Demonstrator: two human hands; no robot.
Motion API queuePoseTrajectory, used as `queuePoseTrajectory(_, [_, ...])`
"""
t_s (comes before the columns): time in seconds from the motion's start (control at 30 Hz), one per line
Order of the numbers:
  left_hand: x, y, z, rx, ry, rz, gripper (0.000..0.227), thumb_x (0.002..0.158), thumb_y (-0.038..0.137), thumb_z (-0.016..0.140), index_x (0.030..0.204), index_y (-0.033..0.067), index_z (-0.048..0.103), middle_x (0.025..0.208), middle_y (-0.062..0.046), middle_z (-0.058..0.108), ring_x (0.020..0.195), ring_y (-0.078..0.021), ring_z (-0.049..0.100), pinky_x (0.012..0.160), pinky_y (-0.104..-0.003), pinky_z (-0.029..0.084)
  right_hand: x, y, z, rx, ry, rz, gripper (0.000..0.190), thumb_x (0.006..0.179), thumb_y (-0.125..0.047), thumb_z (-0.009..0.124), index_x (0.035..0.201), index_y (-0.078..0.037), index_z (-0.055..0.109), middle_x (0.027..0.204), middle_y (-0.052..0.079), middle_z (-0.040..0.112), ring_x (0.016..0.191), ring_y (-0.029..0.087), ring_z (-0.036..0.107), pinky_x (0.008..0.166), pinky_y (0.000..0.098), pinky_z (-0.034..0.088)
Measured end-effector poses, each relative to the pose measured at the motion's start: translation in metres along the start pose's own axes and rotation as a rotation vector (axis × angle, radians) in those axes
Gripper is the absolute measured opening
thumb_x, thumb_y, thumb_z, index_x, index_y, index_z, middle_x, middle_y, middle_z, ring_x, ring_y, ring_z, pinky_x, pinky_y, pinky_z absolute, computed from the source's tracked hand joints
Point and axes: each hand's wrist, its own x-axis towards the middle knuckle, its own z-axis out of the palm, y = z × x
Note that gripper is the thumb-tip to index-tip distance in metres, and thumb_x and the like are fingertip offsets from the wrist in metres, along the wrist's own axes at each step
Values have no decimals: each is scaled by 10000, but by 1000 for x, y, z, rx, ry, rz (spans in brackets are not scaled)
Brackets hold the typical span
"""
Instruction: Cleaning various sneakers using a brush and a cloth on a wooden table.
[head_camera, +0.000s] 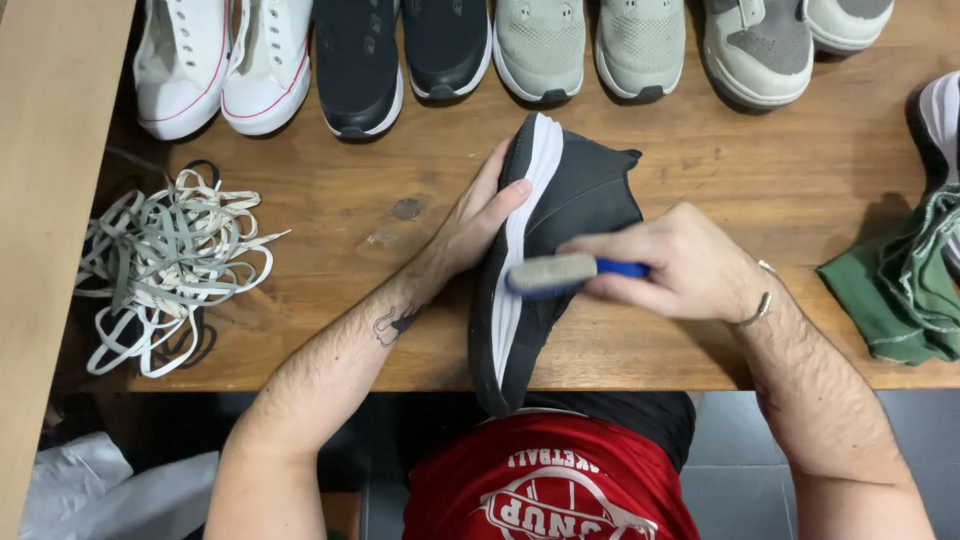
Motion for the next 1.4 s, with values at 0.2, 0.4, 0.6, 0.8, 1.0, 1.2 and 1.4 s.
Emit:
queuePoseTrajectory(0.2, [10,-13,3,47,18,49,838,1008,523,561,1635,77,228,1645,-323,260,1543,-423,259,1277,-515,218,-6,12,0,-194,79,224,376,946,-382,689,1280,-219,751,665,115,719,618,346,719,525,398,534])
queuePoseTrajectory(0.4, [0,3,6,72,-12,28,953,959,616,587,1654,112,173,1661,-328,226,1554,-441,232,1281,-533,198,-6,-2,-14,55,-75,130,316,908,-330,699,1186,-202,778,653,135,746,544,346,722,440,385,525])
queuePoseTrajectory(0.6, [2,-3,4,73,-16,31,942,971,646,565,1656,134,170,1665,-322,233,1557,-445,240,1284,-530,205,-5,-3,-9,100,-89,77,328,905,-299,721,1186,-139,774,595,141,698,449,295,682,389,350,490])
queuePoseTrajectory(0.8, [5,-4,5,91,-17,61,907,925,577,460,1603,45,177,1697,-175,246,1579,-283,232,1271,-420,169,-6,-1,-24,38,-132,16,356,921,-320,680,1191,-93,733,804,40,783,486,147,645,483,251,496])
queuePoseTrajectory(1.0, [5,-1,7,139,-6,0,933,898,592,464,1611,75,155,1707,-164,227,1581,-285,224,1260,-421,167,-5,-5,-5,-160,-77,138,341,970,-337,674,1232,-133,750,601,6,671,411,159,492,454,301,395])
queuePoseTrajectory(1.2, [2,-1,10,86,-34,105,882,921,578,493,1591,80,208,1671,-171,333,1554,-286,327,1250,-426,244,-12,-5,-11,-228,-83,141,323,993,-341,660,1233,-150,758,596,5,651,422,174,476,469,310,377])
queuePoseTrajectory(1.4, [6,-9,9,32,-84,118,908,940,555,517,1601,37,172,1693,-174,273,1578,-264,267,1275,-401,206,-3,-9,-19,223,-263,-78,395,889,-296,691,1176,-27,714,837,53,797,557,172,702,494,274,537])
